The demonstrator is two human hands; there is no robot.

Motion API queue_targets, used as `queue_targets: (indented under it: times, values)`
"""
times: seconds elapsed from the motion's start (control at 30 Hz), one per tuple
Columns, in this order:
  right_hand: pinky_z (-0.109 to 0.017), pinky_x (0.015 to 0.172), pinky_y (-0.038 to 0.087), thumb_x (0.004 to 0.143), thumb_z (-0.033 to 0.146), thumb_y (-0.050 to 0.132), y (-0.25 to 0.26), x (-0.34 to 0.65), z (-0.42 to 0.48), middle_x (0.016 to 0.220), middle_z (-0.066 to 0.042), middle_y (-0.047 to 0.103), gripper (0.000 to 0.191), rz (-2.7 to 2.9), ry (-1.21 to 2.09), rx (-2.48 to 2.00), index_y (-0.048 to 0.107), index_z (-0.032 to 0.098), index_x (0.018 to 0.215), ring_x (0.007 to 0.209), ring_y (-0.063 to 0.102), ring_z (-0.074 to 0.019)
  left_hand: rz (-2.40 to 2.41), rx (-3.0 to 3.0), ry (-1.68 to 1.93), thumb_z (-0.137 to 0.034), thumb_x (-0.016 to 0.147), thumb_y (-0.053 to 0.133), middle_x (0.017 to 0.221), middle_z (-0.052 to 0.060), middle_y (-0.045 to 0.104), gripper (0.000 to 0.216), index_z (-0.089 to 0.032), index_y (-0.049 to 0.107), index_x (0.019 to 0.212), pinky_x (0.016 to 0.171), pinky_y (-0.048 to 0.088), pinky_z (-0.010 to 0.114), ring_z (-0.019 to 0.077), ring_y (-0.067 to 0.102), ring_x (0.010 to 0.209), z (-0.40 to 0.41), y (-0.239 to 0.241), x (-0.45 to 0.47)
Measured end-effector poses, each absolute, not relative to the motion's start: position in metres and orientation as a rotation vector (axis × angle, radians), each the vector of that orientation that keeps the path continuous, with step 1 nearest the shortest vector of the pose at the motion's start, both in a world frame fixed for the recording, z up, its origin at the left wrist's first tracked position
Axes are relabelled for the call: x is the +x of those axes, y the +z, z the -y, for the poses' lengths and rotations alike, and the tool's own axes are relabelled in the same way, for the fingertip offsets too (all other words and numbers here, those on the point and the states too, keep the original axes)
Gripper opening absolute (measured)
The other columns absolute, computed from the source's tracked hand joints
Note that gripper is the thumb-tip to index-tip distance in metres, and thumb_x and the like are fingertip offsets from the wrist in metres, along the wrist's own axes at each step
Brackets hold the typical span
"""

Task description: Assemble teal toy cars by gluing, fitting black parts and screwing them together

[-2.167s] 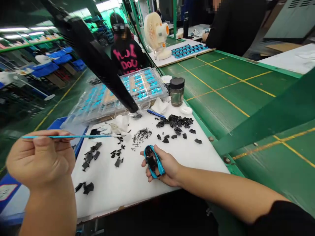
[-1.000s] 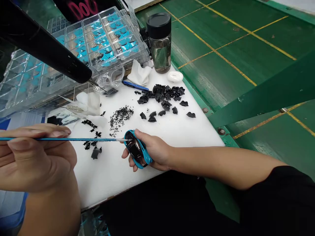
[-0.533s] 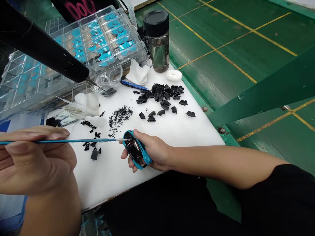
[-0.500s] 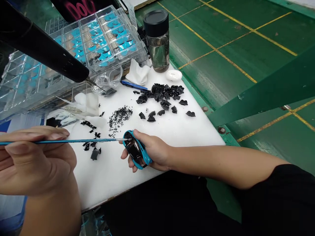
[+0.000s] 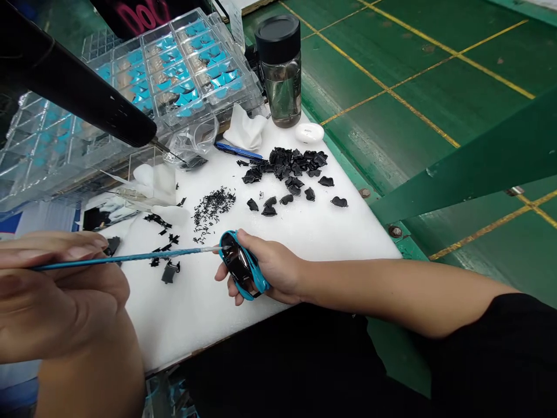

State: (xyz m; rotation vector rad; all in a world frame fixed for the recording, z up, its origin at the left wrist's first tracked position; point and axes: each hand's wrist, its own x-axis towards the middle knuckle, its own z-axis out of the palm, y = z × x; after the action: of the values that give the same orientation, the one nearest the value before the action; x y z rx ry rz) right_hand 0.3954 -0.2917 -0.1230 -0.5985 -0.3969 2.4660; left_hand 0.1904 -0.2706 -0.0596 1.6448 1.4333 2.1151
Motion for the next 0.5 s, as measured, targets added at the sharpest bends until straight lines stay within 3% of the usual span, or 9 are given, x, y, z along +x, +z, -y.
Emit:
queue_targets:
  times: [0.23, 0.5]
  values:
    - [-0.027, 0.052, 0.053, 0.102, 0.054, 0.034, -0.121, 0.394, 0.292, 0.088, -0.008, 0.065, 0.048, 0.414, 2.457, -0.622, 0.061, 0.014, 0.099, 0.059, 0.061, -0.0152, -1.322, 1.817, 2.249, -0.064, 0.073, 0.073, 0.046, -0.002, 0.051, 0.05, -0.023, 0.051, 0.055, 0.044, 0.05, 0.034, 0.0179, 0.057, 0.047, 0.259, -0.065, 0.187]
    - [-0.026, 0.051, 0.054, 0.104, 0.051, 0.028, -0.118, 0.394, 0.291, 0.082, -0.008, 0.065, 0.05, 0.409, 2.47, -0.641, 0.06, 0.013, 0.096, 0.057, 0.06, -0.0143, -1.34, 1.876, 2.172, -0.062, 0.074, 0.074, 0.052, -0.003, 0.053, 0.049, -0.021, 0.054, 0.058, 0.049, 0.05, 0.037, 0.0171, 0.058, 0.049, 0.264, -0.06, 0.187]
